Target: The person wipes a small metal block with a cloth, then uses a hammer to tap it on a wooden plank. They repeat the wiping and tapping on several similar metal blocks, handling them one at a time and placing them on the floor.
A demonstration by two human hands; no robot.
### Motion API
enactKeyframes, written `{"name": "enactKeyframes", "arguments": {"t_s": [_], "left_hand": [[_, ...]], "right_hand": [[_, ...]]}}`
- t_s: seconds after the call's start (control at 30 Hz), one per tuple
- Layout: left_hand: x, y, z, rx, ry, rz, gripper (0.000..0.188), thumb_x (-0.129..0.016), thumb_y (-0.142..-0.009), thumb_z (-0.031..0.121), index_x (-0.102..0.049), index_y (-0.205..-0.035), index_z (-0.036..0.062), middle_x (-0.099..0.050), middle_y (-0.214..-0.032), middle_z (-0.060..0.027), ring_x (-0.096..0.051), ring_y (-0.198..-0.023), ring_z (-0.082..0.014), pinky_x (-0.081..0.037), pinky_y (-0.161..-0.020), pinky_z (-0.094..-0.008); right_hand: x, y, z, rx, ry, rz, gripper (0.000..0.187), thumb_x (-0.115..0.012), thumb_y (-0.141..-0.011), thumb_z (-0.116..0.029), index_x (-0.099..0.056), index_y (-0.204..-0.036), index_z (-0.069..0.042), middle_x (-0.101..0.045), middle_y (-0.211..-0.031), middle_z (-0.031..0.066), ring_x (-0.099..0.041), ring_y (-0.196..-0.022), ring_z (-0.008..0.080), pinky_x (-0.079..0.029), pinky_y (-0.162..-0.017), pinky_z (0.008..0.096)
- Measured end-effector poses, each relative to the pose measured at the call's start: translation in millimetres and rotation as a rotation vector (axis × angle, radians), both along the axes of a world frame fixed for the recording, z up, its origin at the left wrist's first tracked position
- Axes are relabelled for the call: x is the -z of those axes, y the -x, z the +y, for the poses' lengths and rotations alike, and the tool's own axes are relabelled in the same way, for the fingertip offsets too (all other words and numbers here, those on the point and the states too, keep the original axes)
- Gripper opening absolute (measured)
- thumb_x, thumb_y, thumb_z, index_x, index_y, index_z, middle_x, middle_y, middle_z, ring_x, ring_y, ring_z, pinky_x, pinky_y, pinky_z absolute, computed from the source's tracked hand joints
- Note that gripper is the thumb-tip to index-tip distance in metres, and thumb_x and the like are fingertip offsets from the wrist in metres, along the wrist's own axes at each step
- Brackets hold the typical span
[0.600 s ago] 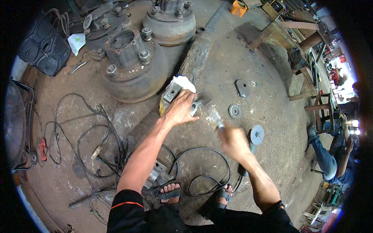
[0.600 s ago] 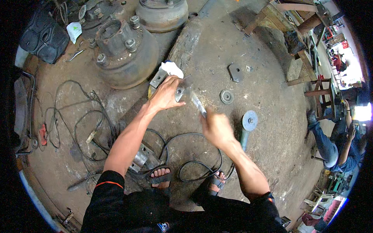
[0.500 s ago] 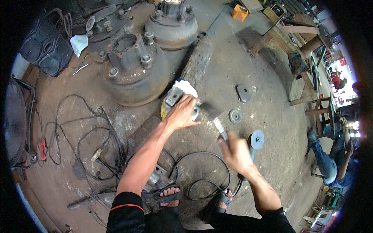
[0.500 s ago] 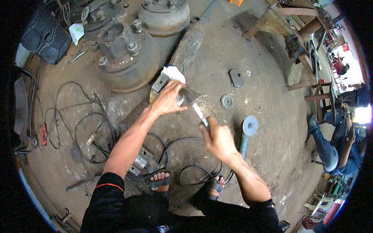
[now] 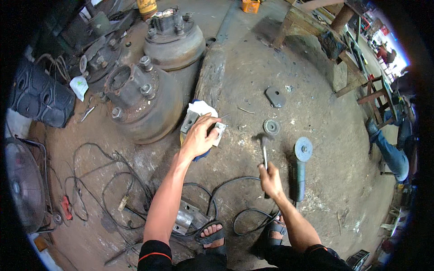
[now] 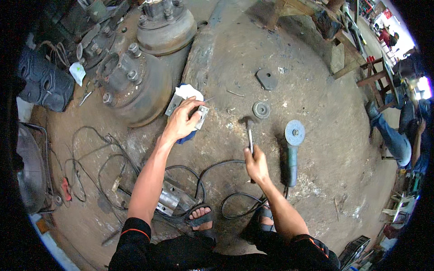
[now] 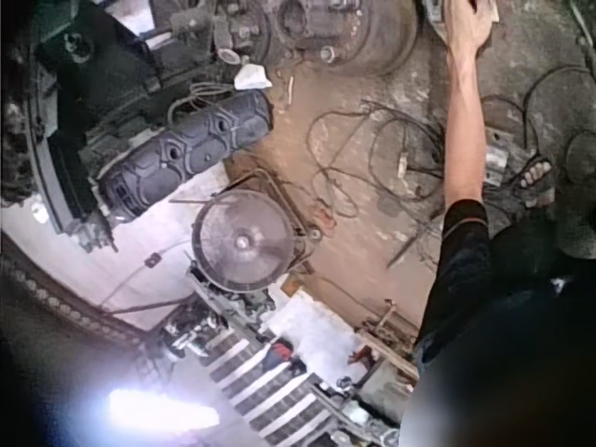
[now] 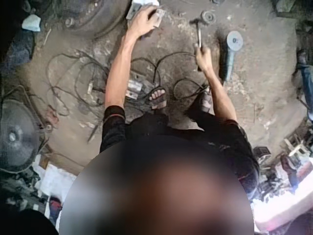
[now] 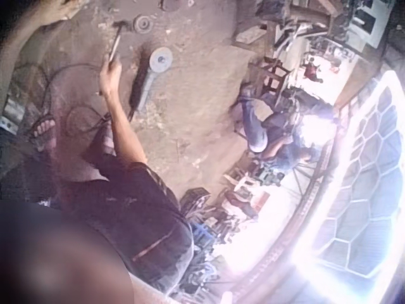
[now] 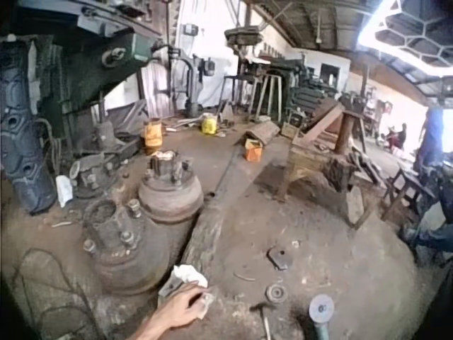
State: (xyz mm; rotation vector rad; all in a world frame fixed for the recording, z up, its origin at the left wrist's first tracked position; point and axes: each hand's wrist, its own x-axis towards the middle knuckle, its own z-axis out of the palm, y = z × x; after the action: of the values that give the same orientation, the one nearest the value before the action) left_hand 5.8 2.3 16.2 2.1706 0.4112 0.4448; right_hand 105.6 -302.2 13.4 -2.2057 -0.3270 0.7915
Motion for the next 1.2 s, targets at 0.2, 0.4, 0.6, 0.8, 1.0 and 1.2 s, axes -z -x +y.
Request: {"name": "enactKeyframes", "arguments": {"t_s": [0.2, 0.4, 0.6, 0.8, 1.0, 1.2], "left_hand": [[-4, -2, 3, 0.008, 0.085, 0.047, 0.038, -0.064, -0.095, 0.007, -0.069, -0.132, 0.0039, -0.064, -0.144, -0.0204, -0.048, -0.147, -0.0374, -0.038, -0.121, -0.0467], [-5, 0, -2, 0.028, 0.054, 0.031, 0.032, -0.072, -0.09, 0.006, -0.075, -0.121, 0.0038, -0.07, -0.136, -0.0144, -0.05, -0.145, -0.0369, -0.04, -0.119, -0.049], [-6, -9, -1, 0.016, -0.011, -0.044, 0.016, -0.075, -0.089, 0.004, -0.074, -0.105, 0.0007, -0.074, -0.125, -0.0131, -0.059, -0.135, -0.0374, -0.046, -0.114, -0.0482], [-9, -7, -20, -0.033, -0.28, -0.186, 0.015, -0.075, -0.089, 0.003, -0.066, -0.1, -0.0024, -0.072, -0.11, -0.0179, -0.067, -0.119, -0.0398, -0.054, -0.099, -0.0475], [-2, -6, -19, -0.098, -0.191, -0.182, 0.018, -0.074, -0.087, -0.001, -0.068, -0.104, -0.0018, -0.071, -0.109, -0.0174, -0.066, -0.119, -0.0388, -0.052, -0.101, -0.0498], [-52, 15, 0, -0.073, -0.177, 0.073, 0.061, -0.077, -0.088, 0.015, -0.057, -0.143, 0.0001, -0.046, -0.161, -0.0208, -0.037, -0.152, -0.0425, -0.032, -0.124, -0.0544]], "right_hand": [[62, 4, -47, -0.181, -0.021, 0.366, 0.047, -0.059, -0.106, -0.047, -0.06, -0.098, 0.0, -0.059, -0.065, 0.0054, -0.065, -0.062, 0.0255, -0.054, -0.06, 0.0442], [25, -8, -8, -0.534, 0.344, -0.345, 0.036, -0.072, -0.096, -0.031, -0.071, -0.115, 0.0, -0.073, -0.112, 0.0258, -0.072, -0.097, 0.0434, -0.059, -0.082, 0.0489], [21, -12, 107, -0.036, -0.449, 0.732, 0.045, -0.061, -0.104, -0.018, -0.054, -0.145, 0.001, -0.068, -0.124, 0.0097, -0.067, -0.11, 0.0211, -0.057, -0.086, 0.0363], [51, 0, 143, 0.077, -0.599, 0.938, 0.047, -0.059, -0.105, -0.015, -0.05, -0.149, -0.001, -0.065, -0.128, 0.0096, -0.066, -0.113, 0.0225, -0.056, -0.09, 0.0374], [41, -1, 138, 0.017, -0.704, 0.919, 0.053, -0.067, -0.103, -0.024, -0.049, -0.147, -0.002, -0.062, -0.132, 0.0089, -0.064, -0.112, 0.0211, -0.055, -0.091, 0.0389], [29, 1, 139, -0.017, -0.691, 0.863, 0.071, -0.08, -0.093, -0.034, -0.048, -0.147, 0.0, -0.062, -0.132, 0.0113, -0.064, -0.111, 0.0235, -0.057, -0.086, 0.0392]]}}
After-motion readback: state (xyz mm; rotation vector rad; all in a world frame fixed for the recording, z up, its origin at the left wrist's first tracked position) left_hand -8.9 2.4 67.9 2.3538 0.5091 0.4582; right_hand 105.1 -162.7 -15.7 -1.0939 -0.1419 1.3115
